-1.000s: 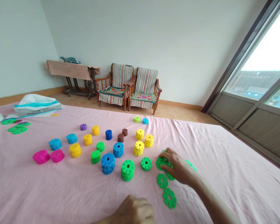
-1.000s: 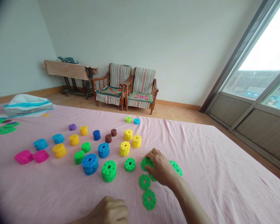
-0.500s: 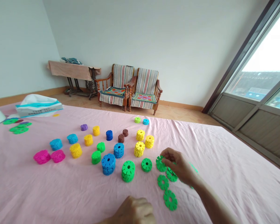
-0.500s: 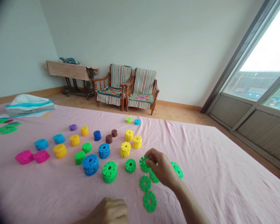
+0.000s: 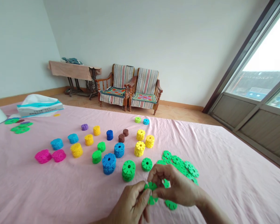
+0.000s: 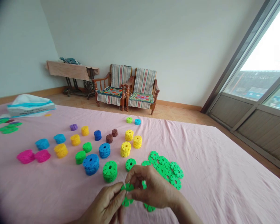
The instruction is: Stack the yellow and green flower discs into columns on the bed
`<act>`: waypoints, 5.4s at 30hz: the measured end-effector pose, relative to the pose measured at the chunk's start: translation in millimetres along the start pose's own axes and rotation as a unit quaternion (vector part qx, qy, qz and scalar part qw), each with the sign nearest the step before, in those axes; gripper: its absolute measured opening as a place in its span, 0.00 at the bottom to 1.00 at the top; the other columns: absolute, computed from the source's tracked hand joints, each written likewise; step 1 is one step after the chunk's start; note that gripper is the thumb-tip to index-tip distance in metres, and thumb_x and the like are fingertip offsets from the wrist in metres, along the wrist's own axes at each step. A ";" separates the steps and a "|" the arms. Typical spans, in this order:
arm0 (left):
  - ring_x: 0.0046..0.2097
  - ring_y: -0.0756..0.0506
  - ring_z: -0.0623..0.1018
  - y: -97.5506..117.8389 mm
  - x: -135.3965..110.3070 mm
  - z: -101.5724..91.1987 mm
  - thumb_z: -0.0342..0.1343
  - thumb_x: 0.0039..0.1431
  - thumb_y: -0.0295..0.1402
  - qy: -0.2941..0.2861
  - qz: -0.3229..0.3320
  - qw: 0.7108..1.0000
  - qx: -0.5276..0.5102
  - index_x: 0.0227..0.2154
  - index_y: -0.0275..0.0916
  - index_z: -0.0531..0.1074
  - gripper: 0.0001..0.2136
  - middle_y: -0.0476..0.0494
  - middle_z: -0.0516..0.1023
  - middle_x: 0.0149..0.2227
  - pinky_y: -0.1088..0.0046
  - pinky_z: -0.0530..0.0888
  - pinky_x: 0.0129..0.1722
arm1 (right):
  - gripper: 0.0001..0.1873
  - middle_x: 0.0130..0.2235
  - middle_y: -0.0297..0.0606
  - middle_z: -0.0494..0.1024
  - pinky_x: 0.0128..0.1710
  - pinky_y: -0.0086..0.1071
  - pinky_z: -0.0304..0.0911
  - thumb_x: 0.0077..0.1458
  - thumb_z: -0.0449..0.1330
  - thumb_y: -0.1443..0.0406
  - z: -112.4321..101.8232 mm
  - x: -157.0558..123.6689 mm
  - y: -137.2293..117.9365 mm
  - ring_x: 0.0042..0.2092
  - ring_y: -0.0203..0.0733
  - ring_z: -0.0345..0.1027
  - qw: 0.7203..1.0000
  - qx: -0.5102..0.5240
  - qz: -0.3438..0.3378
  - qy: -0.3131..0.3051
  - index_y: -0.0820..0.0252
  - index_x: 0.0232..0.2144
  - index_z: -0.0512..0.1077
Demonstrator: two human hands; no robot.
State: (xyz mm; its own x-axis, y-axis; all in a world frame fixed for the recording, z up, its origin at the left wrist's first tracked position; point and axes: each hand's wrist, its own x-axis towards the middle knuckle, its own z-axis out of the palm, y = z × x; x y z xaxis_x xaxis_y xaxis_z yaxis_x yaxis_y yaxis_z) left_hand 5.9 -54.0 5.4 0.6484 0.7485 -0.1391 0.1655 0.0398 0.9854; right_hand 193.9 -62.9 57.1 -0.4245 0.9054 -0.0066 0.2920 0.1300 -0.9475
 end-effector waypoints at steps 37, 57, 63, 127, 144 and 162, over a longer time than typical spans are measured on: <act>0.25 0.52 0.67 8.5 -5.4 -0.6 0.48 0.55 0.26 -0.020 0.094 0.966 0.239 0.22 0.39 0.62 0.07 0.55 0.65 0.21 0.81 0.60 0.25 | 0.19 0.42 0.36 0.69 0.40 0.36 0.64 0.45 0.64 0.70 11.0 31.0 38.1 0.41 0.41 0.67 0.951 -0.186 0.026 0.245 0.55 0.42 0.72; 0.28 0.52 0.71 7.3 -6.4 -2.2 0.49 0.55 0.24 -0.036 0.090 0.962 0.256 0.25 0.38 0.65 0.06 0.51 0.72 0.25 0.82 0.64 0.28 | 0.10 0.36 0.35 0.73 0.40 0.35 0.62 0.49 0.60 0.71 -44.2 -1.3 50.1 0.38 0.41 0.67 0.938 -0.282 0.026 0.200 0.56 0.36 0.73; 0.27 0.51 0.71 6.0 -3.1 -3.5 0.49 0.55 0.25 -0.044 0.084 0.965 0.246 0.24 0.39 0.63 0.06 0.52 0.70 0.23 0.81 0.63 0.27 | 0.17 0.40 0.37 0.71 0.45 0.38 0.59 0.46 0.61 0.71 -40.3 -2.3 53.0 0.43 0.44 0.64 0.929 -0.338 0.041 0.145 0.54 0.41 0.72; 0.16 0.55 0.60 6.1 2.8 -4.3 0.44 0.55 0.62 -0.039 -0.014 0.999 0.028 0.26 0.39 0.61 0.27 0.54 0.65 0.18 0.80 0.56 0.18 | 0.21 0.44 0.35 0.70 0.44 0.38 0.63 0.43 0.64 0.71 10.8 33.5 41.7 0.44 0.42 0.67 0.952 -0.171 0.020 0.253 0.54 0.42 0.71; 0.16 0.56 0.61 4.2 1.3 -4.2 0.47 0.58 0.58 -0.043 -0.001 0.999 0.025 0.25 0.39 0.61 0.24 0.55 0.65 0.18 0.81 0.56 0.17 | 0.12 0.41 0.40 0.72 0.42 0.41 0.63 0.53 0.57 0.61 -41.9 16.0 67.9 0.41 0.45 0.69 0.884 -0.281 0.028 0.373 0.57 0.40 0.71; 0.18 0.55 0.64 4.0 2.5 -5.3 0.48 0.61 0.49 -0.049 0.006 0.998 0.047 0.25 0.39 0.60 0.18 0.54 0.64 0.19 0.81 0.58 0.18 | 0.07 0.36 0.37 0.73 0.43 0.40 0.60 0.49 0.61 0.63 -60.2 8.8 97.9 0.40 0.45 0.68 0.875 -0.363 0.096 0.306 0.57 0.33 0.71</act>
State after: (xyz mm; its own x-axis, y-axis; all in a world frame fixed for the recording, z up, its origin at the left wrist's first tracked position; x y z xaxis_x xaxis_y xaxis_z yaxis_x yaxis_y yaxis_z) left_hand 4.3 -48.5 9.5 0.7199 0.6795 -0.1417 0.2237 -0.0338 0.9741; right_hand 270.4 -17.9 -16.5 0.1655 0.9567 0.2396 0.8695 -0.0269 -0.4931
